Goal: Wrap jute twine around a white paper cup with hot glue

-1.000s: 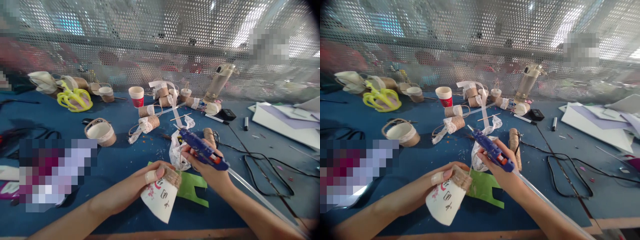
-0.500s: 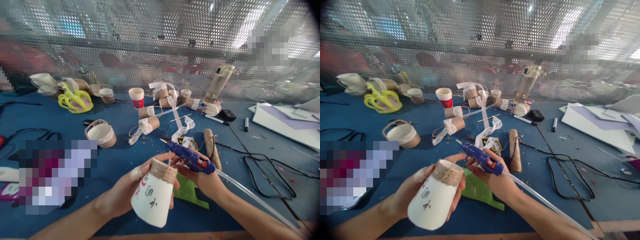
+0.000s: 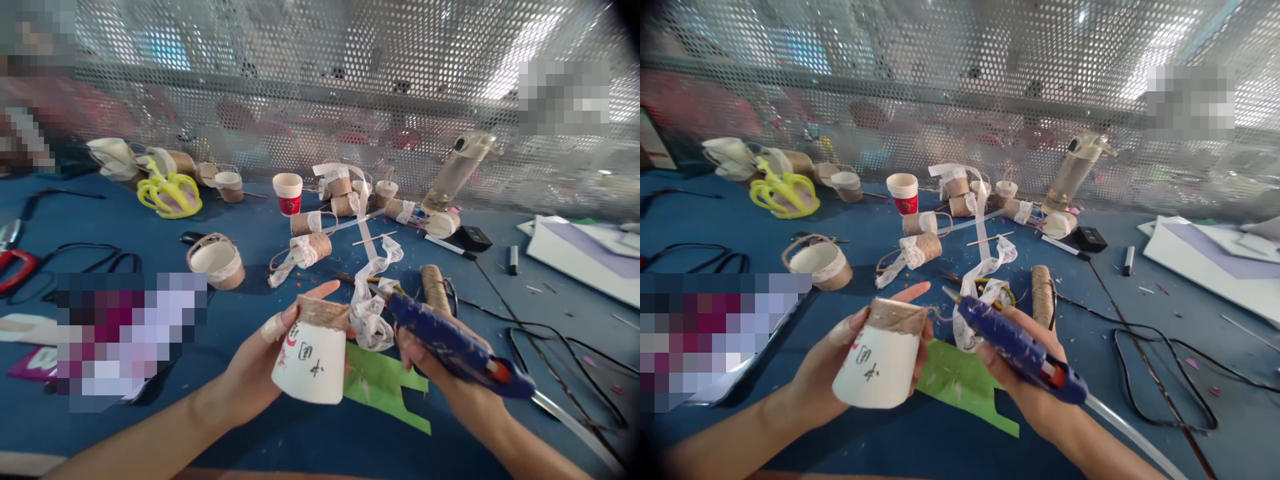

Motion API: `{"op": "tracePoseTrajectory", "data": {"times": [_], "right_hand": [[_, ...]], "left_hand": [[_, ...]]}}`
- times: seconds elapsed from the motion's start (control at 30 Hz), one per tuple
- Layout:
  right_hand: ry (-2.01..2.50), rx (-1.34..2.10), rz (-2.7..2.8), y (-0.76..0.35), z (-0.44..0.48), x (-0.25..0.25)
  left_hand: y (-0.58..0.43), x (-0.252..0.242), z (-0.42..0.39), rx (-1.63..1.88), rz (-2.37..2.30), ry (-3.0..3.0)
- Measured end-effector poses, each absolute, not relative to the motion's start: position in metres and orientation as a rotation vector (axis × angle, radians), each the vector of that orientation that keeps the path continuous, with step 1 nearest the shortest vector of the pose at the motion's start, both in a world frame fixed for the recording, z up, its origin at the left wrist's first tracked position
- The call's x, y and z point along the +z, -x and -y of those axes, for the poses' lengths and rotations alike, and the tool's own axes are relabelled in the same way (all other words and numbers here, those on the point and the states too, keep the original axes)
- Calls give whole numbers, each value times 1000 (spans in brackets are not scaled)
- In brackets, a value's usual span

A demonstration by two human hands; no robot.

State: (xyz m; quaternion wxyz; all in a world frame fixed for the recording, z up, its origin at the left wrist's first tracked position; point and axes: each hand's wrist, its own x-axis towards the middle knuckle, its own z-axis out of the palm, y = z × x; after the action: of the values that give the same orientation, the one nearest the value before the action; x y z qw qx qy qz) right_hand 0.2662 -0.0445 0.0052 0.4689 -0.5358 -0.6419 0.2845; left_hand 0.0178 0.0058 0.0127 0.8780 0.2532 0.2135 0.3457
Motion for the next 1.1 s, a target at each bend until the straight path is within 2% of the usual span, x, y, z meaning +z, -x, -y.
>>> {"op": "tracePoseTrajectory", "data": {"times": [0.07, 0.27, 0.47, 1.1], "right_hand": [[1253, 791, 1648, -265, 49, 9], [1195, 773, 1811, -257, 48, 19], [1219, 885, 1766, -260, 48, 10], [1221, 846, 1804, -264, 49, 8]], "left_hand": [[-19, 13, -6, 768, -512, -521], [-20, 9, -7, 824, -687, -563], [-20, 8, -7, 837, -692, -675], [-19, 9, -6, 839, -789, -746]]}}
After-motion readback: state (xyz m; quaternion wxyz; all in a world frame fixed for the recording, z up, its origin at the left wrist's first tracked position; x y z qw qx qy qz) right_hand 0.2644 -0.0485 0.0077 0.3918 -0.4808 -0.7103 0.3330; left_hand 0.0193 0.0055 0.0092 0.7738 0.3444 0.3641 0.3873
